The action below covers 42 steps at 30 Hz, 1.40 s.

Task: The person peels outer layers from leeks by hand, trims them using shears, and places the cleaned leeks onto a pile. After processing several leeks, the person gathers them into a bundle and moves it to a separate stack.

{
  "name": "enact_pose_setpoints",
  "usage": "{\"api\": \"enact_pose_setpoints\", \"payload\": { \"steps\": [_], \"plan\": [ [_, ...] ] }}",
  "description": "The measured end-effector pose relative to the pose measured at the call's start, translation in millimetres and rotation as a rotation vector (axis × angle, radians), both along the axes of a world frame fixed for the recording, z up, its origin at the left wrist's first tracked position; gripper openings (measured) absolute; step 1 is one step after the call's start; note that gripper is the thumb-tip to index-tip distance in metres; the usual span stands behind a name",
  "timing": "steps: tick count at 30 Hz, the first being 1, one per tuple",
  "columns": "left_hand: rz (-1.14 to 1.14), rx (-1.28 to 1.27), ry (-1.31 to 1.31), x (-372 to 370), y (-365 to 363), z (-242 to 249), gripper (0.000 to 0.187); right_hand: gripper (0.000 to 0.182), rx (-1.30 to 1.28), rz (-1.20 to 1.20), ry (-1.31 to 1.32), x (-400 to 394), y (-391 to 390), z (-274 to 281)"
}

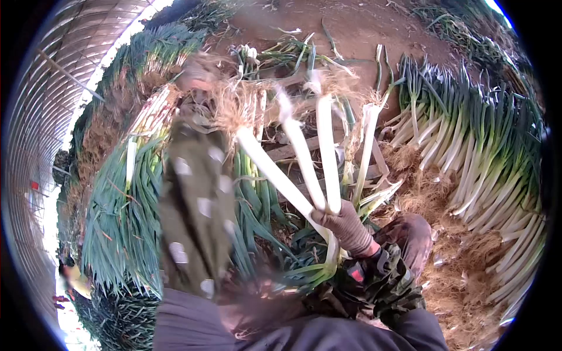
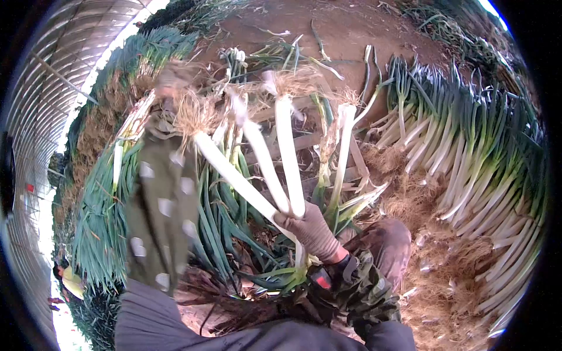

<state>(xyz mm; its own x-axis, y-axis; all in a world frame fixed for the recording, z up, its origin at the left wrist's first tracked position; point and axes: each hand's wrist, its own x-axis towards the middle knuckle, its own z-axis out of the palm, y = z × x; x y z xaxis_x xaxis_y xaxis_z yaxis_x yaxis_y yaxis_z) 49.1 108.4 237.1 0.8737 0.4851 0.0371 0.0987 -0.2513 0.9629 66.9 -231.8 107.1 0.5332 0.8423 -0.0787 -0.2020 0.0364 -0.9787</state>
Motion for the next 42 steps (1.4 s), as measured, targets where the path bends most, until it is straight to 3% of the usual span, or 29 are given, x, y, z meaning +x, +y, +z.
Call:
{"api": "enact_pose_setpoints", "payload": {
  "steps": [5,6,8,9,11,12,14,15,16,18,19,22,24,26,28,29,30,33,36,40,42],
  "plan": [
    [-0.1,0.302,0.328,-27,53,36,0.086,0.03,-0.033,-0.147,0.119,18,11,-12],
    [-0.195,0.325,0.454,-33,48,21,0.088,0.03,-0.014,-0.161,0.202,20,10,-3],
    [-0.391,0.259,0.614,-44,32,-37,0.091,0.03,-0.079,-0.17,0.115,22,13,-5],
    [-0.368,0.49,0.538,-49,25,-75,0.101,0.03,-0.084,-0.185,0.086,19,15,-6],
    [-0.463,-0.502,0.209,-62,-20,-96,0.101,0.031,-0.106,-0.201,0.001,12,18,-10],
    [-0.369,-0.277,0.206,-51,-85,-61,0.098,0.03,-0.144,-0.16,-0.017,12,19,-12],
    [-0.414,-0.434,-0.084,-30,-109,-80,0.07,0.028,-0.019,-0.112,0.045,7,21,-21],
    [-0.348,-0.529,-0.159,-28,-122,-65,0.066,0.025,-0.018,-0.095,0.049,6,21,-17],
    [-0.265,-0.726,-0.18,-29,-135,-45,0.067,0.04,0.019,-0.041,0.017,6,18,-13],
    [-0.269,-0.645,-0.099,-7,-135,-41,0.062,0.036,0.202,0.017,0.126,3,24,-29],
    [-0.268,-0.608,-0.124,0,-139,-38,0.059,0.032,0.058,0.041,-0.108,8,25,-30],
    [-0.268,-0.578,-0.165,11,-136,-29,0.045,0.03,0.17,0.053,-0.209,21,28,-26],
    [-0.43,-0.48,-0.275,29,-100,-31,0.034,0.035,-0.089,0.088,-0.036,33,19,6],
    [-0.119,-0.323,-0.186,23,-82,5,0.036,0.047,0.145,-0.095,0.067,45,21,1],
    [-0.224,-0.436,-0.293,20,-57,27,0.032,0.056,0.236,-0.137,0.15,55,21,2],
    [-0.304,-0.431,-0.305,17,-51,34,0.031,0.061,0.138,0.013,0.11,64,17,10],
    [-0.3,-0.452,-0.293,13,-57,39,0.034,0.051,0.284,0.059,0.007,57,27,20],
    [-0.348,-0.471,-0.32,-6,-107,68,0.037,0.035,0.131,0.19,-0.283,46,45,44],
    [-0.426,-0.628,-0.313,-25,-118,73,0.038,0.035,0.189,0.199,-0.178,50,60,49],
    [-0.364,-0.551,-0.378,-47,-133,78,0.037,0.031,0.188,0.267,-0.375,40,54,73],
    [-0.353,-0.535,-0.41,-53,-137,76,0.038,0.024,0.24,0.277,-0.312,32,53,79]
  ]
}}
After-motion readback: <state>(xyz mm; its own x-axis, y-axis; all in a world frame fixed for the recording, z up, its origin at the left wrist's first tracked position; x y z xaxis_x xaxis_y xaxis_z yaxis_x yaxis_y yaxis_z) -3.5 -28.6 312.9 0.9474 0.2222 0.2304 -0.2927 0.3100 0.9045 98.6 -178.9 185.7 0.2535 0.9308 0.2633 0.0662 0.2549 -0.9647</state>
